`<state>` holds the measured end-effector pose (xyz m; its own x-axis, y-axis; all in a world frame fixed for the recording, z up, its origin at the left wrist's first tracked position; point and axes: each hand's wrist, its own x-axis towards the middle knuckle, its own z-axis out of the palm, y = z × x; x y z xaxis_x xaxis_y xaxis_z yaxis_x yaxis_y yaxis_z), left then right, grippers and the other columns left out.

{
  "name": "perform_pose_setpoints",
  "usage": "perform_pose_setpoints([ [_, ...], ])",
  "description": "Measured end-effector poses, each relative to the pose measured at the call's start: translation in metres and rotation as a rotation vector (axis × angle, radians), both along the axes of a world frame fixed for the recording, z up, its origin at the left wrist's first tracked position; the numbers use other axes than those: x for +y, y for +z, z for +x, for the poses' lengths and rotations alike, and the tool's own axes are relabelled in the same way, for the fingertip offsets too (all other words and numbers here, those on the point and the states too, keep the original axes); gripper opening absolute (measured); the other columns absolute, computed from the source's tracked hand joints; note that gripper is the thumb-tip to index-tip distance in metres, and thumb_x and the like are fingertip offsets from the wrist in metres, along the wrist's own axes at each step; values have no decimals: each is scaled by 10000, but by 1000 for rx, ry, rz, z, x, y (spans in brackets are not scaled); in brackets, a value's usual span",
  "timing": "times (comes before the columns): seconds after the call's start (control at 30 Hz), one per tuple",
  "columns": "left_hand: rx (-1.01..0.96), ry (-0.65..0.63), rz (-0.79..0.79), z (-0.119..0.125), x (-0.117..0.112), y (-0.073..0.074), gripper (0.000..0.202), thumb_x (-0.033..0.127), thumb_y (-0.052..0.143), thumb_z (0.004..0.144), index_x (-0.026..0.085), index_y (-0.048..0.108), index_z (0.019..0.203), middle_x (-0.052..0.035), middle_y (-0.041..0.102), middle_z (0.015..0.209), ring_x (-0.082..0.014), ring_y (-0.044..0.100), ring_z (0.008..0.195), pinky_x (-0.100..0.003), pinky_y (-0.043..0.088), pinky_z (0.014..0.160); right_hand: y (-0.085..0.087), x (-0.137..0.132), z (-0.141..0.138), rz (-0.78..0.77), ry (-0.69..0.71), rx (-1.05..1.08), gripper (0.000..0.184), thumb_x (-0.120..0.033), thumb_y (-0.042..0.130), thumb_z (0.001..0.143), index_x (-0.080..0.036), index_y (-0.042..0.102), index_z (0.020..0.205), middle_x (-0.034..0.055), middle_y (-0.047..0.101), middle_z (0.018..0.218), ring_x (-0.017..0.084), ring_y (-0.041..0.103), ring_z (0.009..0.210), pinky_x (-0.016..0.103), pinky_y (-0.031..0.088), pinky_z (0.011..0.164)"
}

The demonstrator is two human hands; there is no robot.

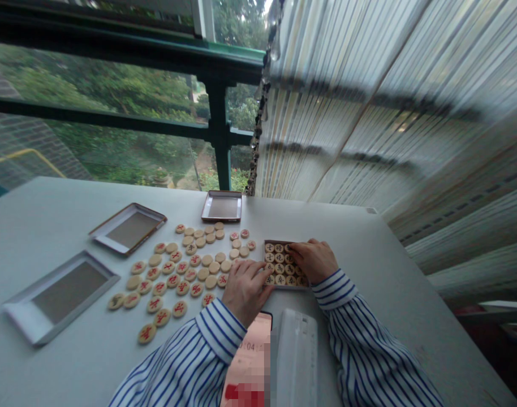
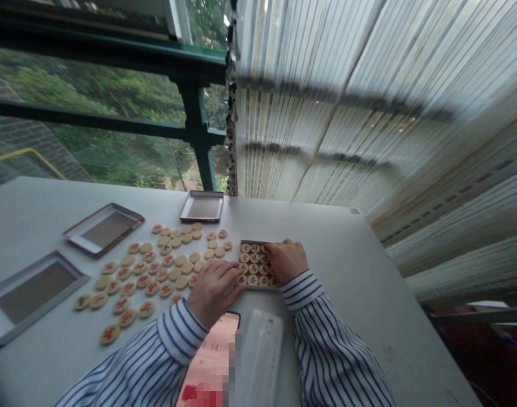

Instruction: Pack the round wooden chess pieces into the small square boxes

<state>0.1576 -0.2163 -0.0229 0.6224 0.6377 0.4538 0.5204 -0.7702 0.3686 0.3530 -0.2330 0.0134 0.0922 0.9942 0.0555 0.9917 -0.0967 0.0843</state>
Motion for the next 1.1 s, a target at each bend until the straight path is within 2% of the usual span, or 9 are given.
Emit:
perform_pose_setpoints([
  [0.4,6,-3,-16,0,-1,2,232,237,608,728,200,611,958,-50,640,1006,-243,542,938,-461,385,865,0,1,0,-48,-4,-32,276,-344,388,876,-313,613,1033,16,674,976,173,545,893,290,337,727],
  [1.1,-9,-4,-4,0,-1,2,217,238,599,736,207,609,950,-55,638,999,-241,546,942,-453,387,862,1,0,-2,-43,20,-33,278,-337,384,875,-297,619,1019,24,670,987,186,537,899,310,332,712],
])
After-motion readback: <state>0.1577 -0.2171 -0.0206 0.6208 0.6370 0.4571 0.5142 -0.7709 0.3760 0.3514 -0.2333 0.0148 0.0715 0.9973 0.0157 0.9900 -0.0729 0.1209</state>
